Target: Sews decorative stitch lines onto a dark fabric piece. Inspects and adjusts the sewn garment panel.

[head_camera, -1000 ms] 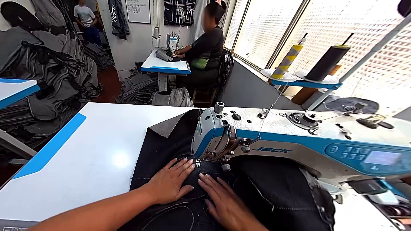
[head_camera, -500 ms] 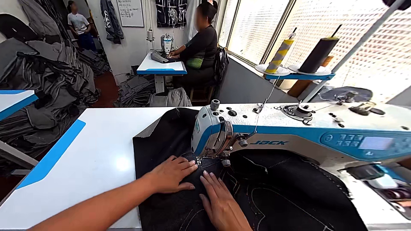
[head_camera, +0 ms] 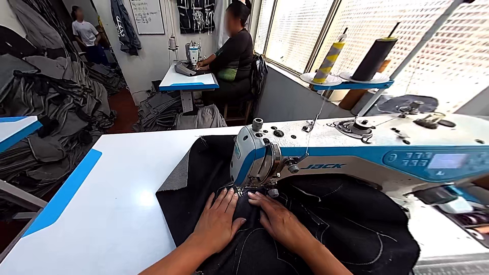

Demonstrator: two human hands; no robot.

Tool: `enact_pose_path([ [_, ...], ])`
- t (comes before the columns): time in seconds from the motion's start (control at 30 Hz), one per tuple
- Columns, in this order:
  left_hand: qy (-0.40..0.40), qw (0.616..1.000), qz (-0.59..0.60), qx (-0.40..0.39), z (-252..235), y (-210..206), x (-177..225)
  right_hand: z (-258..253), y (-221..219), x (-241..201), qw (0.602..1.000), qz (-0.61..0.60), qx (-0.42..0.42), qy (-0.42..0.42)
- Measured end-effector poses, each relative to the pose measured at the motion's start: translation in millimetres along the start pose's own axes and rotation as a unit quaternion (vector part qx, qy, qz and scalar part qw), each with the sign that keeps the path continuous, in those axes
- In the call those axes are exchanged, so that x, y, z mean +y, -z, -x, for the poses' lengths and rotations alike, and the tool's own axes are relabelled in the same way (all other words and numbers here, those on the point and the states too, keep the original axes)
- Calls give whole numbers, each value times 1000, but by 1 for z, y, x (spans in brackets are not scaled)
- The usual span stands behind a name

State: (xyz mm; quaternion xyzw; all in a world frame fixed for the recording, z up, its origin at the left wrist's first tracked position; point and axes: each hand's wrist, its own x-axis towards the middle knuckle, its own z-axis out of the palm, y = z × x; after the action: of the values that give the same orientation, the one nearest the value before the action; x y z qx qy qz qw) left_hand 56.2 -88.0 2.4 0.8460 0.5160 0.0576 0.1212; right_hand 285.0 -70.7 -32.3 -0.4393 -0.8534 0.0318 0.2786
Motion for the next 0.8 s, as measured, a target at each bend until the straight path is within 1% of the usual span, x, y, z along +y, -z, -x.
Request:
enact_pose_path([
  [0.2,16,1000,-12,12,-2,-1,4,-2,-2,2,1000,-2,14,2],
  [0.3,20,999,-21,43,-9,-4,3,-9,-4,5,1000,3,24,-4],
  [0.4,28,998,-20,50,-9,-7,4,-11,-8,5,999,-1,36,-9],
  [0.43,23,997,-17,72,-7,-12,4,-8,-9,4,999,-9,37,-11],
  [0.53,-3,984,-14,177,-8,-23,4,-12,-3,0,998,-41,39,-9],
  [0.6,1,986,-1,165,-9,-17,6,-17,3,-2,997,-71,11,-25],
  [0.67,5,988,0,152,-10,-16,7,-18,2,-2,997,-74,-1,-32],
  [0.8,9,987,-3,162,-14,-18,5,-20,3,-4,997,-62,19,-37],
])
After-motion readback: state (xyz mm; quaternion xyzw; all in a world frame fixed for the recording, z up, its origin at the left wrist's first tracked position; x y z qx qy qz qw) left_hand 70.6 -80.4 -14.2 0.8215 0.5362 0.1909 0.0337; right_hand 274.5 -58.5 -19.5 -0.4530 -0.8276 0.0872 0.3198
